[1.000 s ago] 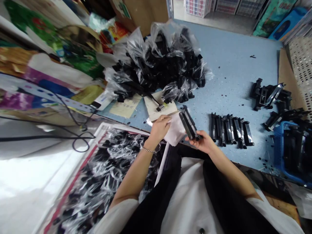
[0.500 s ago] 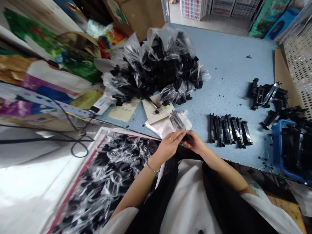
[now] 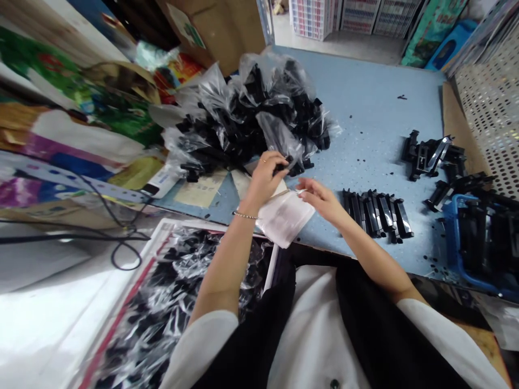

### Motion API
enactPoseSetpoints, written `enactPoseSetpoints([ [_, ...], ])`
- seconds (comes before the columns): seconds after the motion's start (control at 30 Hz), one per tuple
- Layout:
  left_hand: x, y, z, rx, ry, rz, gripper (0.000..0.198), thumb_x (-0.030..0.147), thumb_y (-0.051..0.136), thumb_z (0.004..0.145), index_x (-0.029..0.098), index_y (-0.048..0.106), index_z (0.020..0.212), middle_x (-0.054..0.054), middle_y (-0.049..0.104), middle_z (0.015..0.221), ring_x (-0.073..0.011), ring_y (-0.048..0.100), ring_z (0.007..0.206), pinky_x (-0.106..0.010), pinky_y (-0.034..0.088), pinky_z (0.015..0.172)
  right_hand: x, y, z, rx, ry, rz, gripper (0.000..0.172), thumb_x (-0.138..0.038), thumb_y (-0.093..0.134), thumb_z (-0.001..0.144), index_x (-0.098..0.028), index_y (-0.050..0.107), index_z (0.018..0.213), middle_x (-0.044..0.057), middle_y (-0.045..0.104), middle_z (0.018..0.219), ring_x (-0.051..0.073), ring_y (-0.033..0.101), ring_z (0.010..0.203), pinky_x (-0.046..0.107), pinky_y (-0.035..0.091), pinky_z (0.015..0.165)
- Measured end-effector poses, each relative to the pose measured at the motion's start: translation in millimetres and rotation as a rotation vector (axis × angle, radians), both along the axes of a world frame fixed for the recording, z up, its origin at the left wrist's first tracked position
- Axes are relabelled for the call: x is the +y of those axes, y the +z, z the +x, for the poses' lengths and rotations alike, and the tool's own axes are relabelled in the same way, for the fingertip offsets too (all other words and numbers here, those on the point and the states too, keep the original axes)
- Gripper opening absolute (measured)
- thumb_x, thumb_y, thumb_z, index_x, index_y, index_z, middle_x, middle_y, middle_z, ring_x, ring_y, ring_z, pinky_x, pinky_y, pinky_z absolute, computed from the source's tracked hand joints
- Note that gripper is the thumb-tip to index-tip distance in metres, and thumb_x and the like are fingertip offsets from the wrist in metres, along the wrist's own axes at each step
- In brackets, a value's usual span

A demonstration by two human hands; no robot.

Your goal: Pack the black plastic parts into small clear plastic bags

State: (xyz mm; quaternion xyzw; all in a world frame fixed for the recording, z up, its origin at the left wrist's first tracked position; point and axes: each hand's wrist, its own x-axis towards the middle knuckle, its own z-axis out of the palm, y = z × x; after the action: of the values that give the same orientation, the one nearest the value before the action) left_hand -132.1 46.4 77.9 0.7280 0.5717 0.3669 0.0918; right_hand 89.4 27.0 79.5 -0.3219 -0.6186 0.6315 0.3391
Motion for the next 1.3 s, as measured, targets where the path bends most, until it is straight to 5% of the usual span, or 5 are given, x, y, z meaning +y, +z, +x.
enactPoseSetpoints([
  [0.43, 1.5, -16.5, -23.9, 0.206, -0.016, -0.129, 0.042, 0.013, 0.044, 0.09, 0.022, 0.07, 0.122, -0.01, 0.056, 0.149, -0.0324, 0.042, 0.144, -0.061, 0.031, 0.12, -14.8, 18.9, 114.5, -1.263, -0.22, 0.362, 0.019, -0.031, 0.053, 0.1, -0.017, 0.065, 0.102, 0.015, 0.073, 0.094, 0.032, 0.071, 0.091, 0.044, 0.05, 0.081],
  [0.7, -109.6, -44.5, 49.7, 0.131, 0.138, -0.276, 0.019, 0.032, 0.061, 0.091, 0.018, 0.073, 0.094, -0.017, 0.067, 0.11, -0.0349, 0.061, 0.108, -0.052, 0.05, 0.097, -49.9, -5.0, 114.2, -1.507, -0.108, 0.403, 0.018, -0.028, 0.057, 0.096, -0.014, 0.054, 0.106, 0.025, 0.067, 0.105, 0.036, 0.071, 0.084, 0.037, 0.046, 0.062],
  [0.9, -104.7, -74.8, 28.7, -0.23, 0.258, -0.433, 0.017, 0.032, 0.068, 0.082, 0.019, 0.064, 0.071, -0.004, 0.065, 0.076, -0.0181, 0.061, 0.07, -0.031, 0.052, 0.07, -24.6, -16.3, 124.3, -1.01, -0.128, 0.233, 0.027, -0.021, 0.058, 0.09, -0.017, 0.058, 0.117, 0.011, 0.069, 0.099, 0.023, 0.068, 0.083, 0.035, 0.051, 0.073],
  [1.07, -88.6, -70.1, 5.1, -0.661, 0.25, -0.654, 0.024, 0.04, 0.072, 0.075, 0.018, 0.064, 0.073, 0.0, 0.061, 0.06, -0.0133, 0.055, 0.055, -0.024, 0.043, 0.056, -42.6, -39.0, 92.1, -0.056, 0.024, -0.367, 0.027, -0.037, 0.069, 0.084, -0.02, 0.061, 0.104, -0.001, 0.064, 0.076, 0.013, 0.06, 0.064, 0.025, 0.051, 0.06],
  [1.3, -100.8, -67.3, 2.4, -0.175, 0.114, -0.311, 0.022, 0.02, 0.05, 0.086, 0.017, 0.072, 0.091, -0.01, 0.075, 0.104, -0.0243, 0.069, 0.104, -0.042, 0.054, 0.101, -88.6, -86.9, 44.2, 0.201, 0.186, -0.996, 0.038, -0.034, 0.087, 0.071, -0.019, 0.059, 0.092, -0.002, 0.063, 0.071, 0.011, 0.064, 0.061, 0.02, 0.054, 0.057],
])
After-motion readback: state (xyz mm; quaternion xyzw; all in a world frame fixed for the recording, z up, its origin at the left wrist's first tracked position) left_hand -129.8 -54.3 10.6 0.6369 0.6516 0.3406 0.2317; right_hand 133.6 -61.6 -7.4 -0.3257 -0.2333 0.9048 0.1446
